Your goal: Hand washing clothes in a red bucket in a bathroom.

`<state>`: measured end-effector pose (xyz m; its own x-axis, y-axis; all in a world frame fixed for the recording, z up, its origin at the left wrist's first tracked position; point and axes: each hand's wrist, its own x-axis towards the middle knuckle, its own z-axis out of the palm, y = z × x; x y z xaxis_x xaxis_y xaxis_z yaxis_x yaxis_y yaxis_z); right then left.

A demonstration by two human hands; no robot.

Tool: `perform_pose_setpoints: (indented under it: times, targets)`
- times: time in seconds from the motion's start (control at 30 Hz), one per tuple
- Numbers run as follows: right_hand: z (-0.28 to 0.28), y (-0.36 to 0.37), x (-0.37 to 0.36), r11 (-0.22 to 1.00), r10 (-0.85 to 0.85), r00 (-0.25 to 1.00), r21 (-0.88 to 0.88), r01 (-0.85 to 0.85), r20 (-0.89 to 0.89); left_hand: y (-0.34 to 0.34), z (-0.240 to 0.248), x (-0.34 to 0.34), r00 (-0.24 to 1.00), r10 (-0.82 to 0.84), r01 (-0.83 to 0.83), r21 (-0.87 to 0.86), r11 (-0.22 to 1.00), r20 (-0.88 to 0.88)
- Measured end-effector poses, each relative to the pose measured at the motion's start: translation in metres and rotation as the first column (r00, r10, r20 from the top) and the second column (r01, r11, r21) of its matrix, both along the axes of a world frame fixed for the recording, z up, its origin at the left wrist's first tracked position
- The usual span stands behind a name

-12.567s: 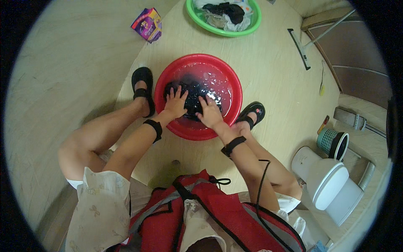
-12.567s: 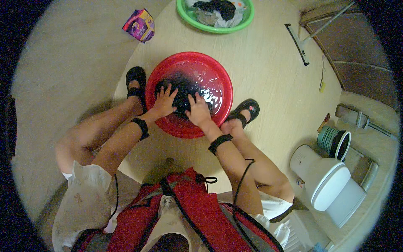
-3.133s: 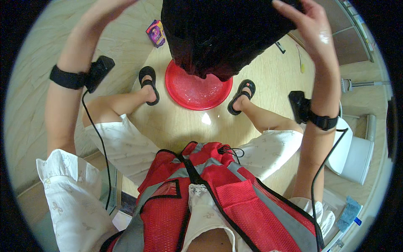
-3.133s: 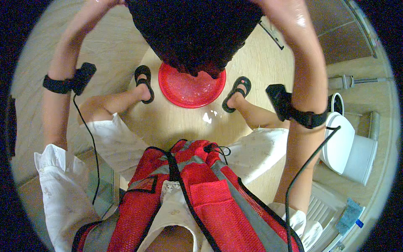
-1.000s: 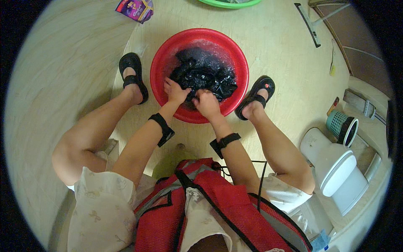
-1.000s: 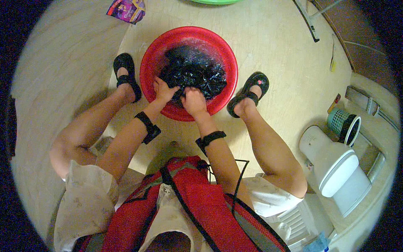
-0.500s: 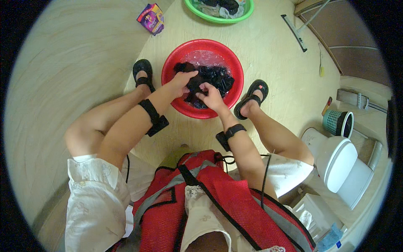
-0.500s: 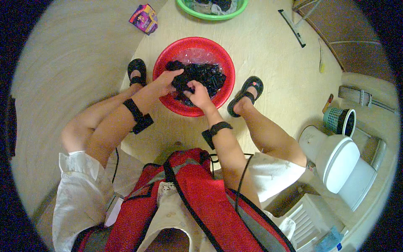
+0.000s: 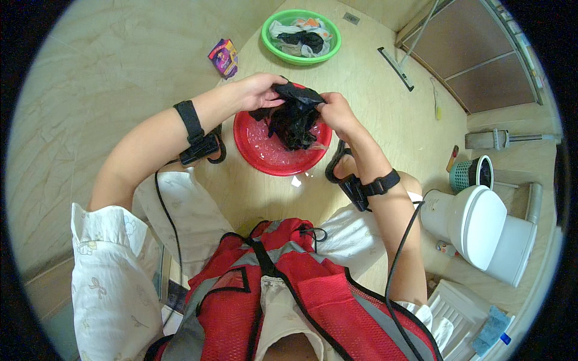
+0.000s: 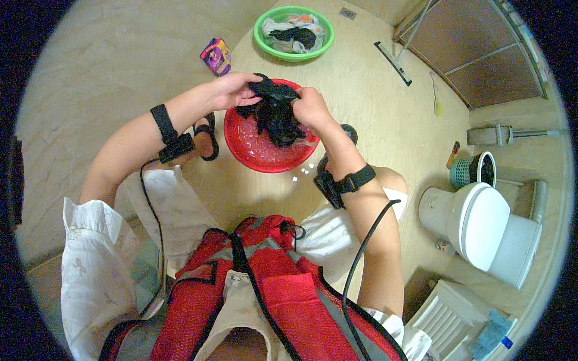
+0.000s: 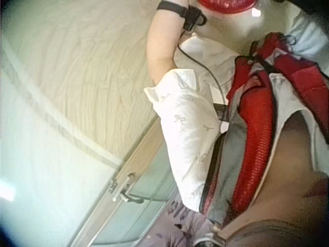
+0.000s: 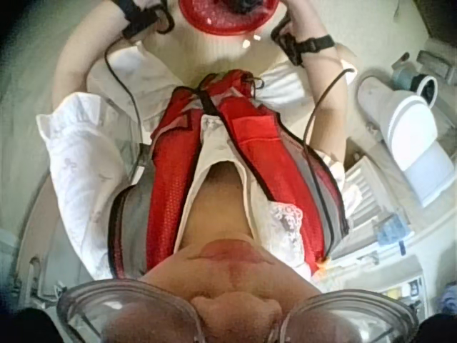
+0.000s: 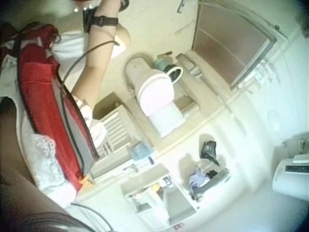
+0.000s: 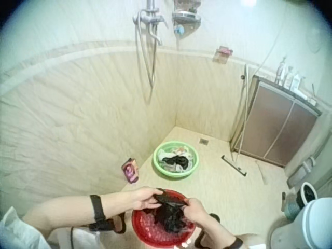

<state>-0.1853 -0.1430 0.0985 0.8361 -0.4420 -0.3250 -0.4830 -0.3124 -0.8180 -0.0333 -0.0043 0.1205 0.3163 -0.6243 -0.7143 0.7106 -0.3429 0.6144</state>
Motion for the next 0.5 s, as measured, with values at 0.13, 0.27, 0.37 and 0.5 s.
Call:
perform_pose_setpoints:
  times: [0.13,0.27,0.37,0.5]
  targets:
    - [0.002,-0.010,0.009,0.998,-0.035,0.993,-0.042,0.040,0.113,-0.002,-0.003,-0.002,0.956,-0.153,0.141,0.066,0.988,0.252]
    - [0.042,-0.001,0.017,0.924,-0.109,0.989,0.376,0.063,0.102,0.023,-0.001,-0.015,0.892,-0.260,0.249,0.077,0.965,0.369]
    - [0.044,-0.005,0.021,0.797,-0.273,0.957,0.580,0.167,0.099,0.024,0.028,-0.037,0.909,-0.239,0.316,-0.189,0.930,0.342]
    - [0.050,0.004,0.032,0.616,-0.405,0.913,0.753,0.233,0.049,0.006,-0.047,-0.030,0.700,0.050,0.248,-0.309,0.918,0.712]
